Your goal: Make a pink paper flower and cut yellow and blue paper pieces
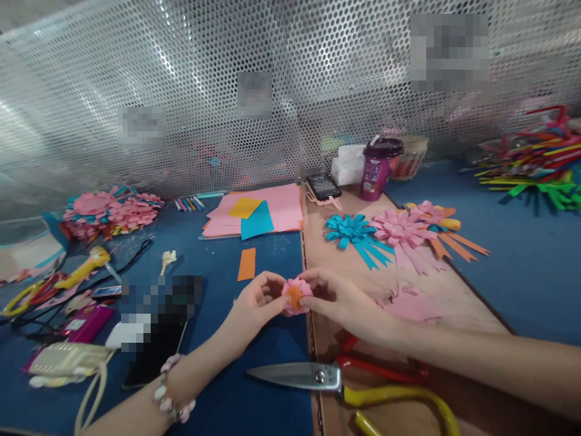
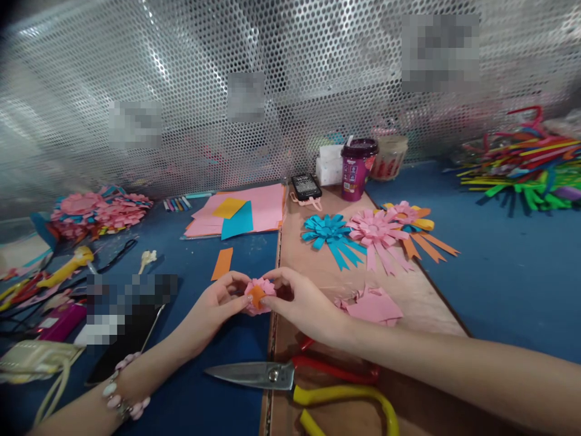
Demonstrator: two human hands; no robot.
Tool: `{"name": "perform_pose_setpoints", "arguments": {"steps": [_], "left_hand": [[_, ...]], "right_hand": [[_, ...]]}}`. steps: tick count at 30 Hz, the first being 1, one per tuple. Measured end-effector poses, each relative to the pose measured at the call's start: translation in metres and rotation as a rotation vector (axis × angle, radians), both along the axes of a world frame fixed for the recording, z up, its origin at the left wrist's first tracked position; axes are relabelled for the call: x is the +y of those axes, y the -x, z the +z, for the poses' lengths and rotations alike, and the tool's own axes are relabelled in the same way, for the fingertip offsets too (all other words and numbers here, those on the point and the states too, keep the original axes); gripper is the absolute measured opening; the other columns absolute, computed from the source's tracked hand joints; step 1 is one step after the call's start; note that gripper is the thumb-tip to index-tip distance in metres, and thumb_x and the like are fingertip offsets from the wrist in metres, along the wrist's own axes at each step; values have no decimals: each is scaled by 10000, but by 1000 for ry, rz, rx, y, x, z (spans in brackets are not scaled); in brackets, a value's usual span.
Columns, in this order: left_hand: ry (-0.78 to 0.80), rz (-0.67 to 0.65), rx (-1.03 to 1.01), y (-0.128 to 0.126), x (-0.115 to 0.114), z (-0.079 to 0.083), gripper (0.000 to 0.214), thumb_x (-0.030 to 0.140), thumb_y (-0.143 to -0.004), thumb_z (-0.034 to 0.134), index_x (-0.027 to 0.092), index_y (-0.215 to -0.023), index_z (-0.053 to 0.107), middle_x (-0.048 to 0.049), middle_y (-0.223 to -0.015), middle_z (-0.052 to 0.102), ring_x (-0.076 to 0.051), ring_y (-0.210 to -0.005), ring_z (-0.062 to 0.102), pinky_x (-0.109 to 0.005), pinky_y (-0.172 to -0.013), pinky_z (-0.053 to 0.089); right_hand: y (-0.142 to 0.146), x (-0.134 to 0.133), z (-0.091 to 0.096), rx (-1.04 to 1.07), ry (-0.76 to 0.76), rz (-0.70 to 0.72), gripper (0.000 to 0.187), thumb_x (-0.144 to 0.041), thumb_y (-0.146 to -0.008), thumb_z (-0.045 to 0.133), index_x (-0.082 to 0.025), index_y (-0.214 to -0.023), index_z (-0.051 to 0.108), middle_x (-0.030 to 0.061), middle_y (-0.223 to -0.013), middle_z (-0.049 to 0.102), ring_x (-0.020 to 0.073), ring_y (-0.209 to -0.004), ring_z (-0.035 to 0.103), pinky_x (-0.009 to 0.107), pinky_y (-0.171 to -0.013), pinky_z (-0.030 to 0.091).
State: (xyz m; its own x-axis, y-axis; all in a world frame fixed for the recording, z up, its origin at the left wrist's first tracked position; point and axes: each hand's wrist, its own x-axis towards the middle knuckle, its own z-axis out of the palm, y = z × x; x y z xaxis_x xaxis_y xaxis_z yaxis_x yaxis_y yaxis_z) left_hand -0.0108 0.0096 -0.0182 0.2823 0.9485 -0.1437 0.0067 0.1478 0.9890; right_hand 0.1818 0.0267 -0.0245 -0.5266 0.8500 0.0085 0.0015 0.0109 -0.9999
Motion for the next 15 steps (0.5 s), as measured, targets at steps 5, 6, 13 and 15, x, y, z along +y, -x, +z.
{"name": "perform_pose_setpoints", "arguments": {"steps": [5, 6, 13, 15], "left_hand": [[6, 15, 0, 0, 1, 0, 245, 293, -756, 670, 167, -931, 552, -40, -879, 612, -165, -773, 605, -336, -725, 520], [9, 14, 2, 0, 0, 0, 244, 291, -759, 668, 167, -932, 550, -38, -875, 613, -163, -768, 605, -335, -726, 519], [18, 14, 37, 1, -1, 1, 212, 308, -807, 618, 161, -940, 543, -44, -871, 622, -156, -737, 610, -326, -723, 508], [19, 17, 37, 0, -1, 1, 223, 317, -803, 623, 162, -944, 547, -44, -870, 625, -159, -740, 611, -326, -717, 509]], "right_hand": [[-1, 1, -4, 9, -10, 11, 292, -280, -821, 596, -179, -1086, 525, 42, -957, 642, 175, -934, 621, 364, -868, 503], [-1, 2, -5, 10, -12, 14, 292, -283, -822, 596, -181, -1086, 526, 42, -960, 643, 176, -932, 622, 364, -867, 503], [1, 3, -6, 16, 8, 12, 287, -274, -811, 604, -172, -1068, 525, 51, -971, 653, 174, -909, 630, 359, -846, 505], [1, 3, -5, 13, 11, 8, 284, -274, -808, 608, -172, -1061, 527, 50, -968, 657, 174, -908, 632, 358, -845, 506]]}}
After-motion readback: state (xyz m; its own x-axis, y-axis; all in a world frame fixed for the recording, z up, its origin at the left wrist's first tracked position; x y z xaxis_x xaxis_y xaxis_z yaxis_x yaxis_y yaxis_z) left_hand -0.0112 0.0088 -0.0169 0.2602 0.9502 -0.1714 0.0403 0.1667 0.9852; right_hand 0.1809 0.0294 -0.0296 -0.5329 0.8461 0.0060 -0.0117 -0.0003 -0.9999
